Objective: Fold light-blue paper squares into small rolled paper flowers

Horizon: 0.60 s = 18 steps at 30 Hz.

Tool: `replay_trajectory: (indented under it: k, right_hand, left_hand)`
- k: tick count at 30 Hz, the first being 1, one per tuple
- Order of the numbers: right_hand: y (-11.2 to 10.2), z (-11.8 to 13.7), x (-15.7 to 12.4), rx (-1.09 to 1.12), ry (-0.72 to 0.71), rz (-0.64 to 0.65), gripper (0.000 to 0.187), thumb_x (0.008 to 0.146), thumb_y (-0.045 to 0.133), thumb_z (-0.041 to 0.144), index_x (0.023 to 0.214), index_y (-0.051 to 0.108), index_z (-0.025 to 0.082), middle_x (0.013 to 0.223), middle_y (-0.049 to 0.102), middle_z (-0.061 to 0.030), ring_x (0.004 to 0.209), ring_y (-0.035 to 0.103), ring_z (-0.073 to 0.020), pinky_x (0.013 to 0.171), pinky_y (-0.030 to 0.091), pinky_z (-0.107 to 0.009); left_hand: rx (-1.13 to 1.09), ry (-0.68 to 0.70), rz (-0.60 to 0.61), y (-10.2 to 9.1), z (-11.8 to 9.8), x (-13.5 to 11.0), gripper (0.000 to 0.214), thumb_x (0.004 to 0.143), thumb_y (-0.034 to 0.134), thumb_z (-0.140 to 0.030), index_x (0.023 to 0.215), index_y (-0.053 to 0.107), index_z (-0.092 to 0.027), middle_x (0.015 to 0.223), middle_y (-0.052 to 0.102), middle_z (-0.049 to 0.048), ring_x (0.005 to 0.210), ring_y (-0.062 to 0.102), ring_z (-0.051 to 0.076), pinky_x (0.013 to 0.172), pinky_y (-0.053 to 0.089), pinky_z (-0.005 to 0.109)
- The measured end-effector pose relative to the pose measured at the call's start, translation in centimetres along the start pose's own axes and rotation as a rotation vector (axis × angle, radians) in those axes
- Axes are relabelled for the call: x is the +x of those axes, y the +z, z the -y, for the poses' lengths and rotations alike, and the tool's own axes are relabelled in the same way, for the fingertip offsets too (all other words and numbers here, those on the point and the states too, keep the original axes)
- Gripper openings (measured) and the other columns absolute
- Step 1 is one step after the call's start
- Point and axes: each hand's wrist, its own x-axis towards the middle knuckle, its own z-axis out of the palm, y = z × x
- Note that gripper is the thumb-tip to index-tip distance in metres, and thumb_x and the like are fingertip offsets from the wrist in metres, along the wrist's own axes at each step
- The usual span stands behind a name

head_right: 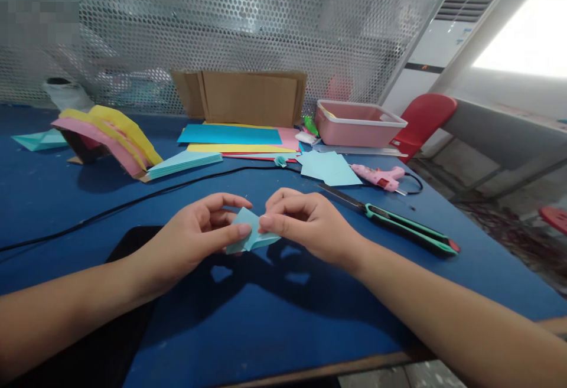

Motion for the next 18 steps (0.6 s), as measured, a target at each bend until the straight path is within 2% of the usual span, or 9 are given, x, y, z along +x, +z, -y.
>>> replay_trajectory:
  k: [4, 7, 11, 18]
  right_hand:
    - [0.6, -0.3, 0.1, 0.237, 0.141, 0.014, 0.030, 0.074, 0.078, 0.041, 0.070, 0.060, 0.017, 0.065, 0.053, 0.0043, 0.057, 0.047, -0.0079, 0.053, 0.041, -0.021]
    - [0.9, -0.7, 0.1, 0.345, 0.219, 0.057, 0.031, 0.077, 0.075, 0.041, 0.073, 0.055, 0.018, 0.062, 0.055, 0.0055, 0.055, 0.053, -0.0085, 0.055, 0.047, -0.022]
    - [0.9, -1.2, 0.0, 0.389, 0.272, 0.096, 0.026, 0.084, 0.070, 0.038, 0.077, 0.055, 0.018, 0.066, 0.061, 0.0037, 0.059, 0.060, -0.0088, 0.059, 0.051, -0.022]
    - [1.0, -0.7, 0.1, 0.355, 0.248, 0.103, 0.028, 0.076, 0.077, 0.035, 0.077, 0.055, 0.017, 0.063, 0.061, 0.0043, 0.055, 0.059, -0.0079, 0.054, 0.049, -0.020]
  left_hand:
    - [0.009, -0.008, 0.018, 0.1, 0.0, 0.0, 0.035, 0.076, 0.074, -0.030, 0.105, 0.059, -0.018, 0.068, 0.061, -0.0041, 0.065, 0.059, 0.010, 0.061, 0.047, 0.021]
    - [0.013, -0.021, 0.026, 0.0, 0.2, -0.2, 0.035, 0.077, 0.074, -0.032, 0.106, 0.059, -0.019, 0.073, 0.064, -0.0021, 0.071, 0.063, 0.012, 0.066, 0.049, 0.023]
    - [0.038, -0.034, 0.043, -0.2, 0.2, -0.3, 0.035, 0.076, 0.074, -0.035, 0.104, 0.060, -0.019, 0.069, 0.063, -0.0035, 0.066, 0.061, 0.010, 0.063, 0.048, 0.021]
    - [0.024, -0.037, 0.043, -0.1, 0.3, -0.3, 0.034, 0.074, 0.075, -0.033, 0.101, 0.060, -0.018, 0.066, 0.062, -0.0041, 0.062, 0.060, 0.011, 0.060, 0.048, 0.022]
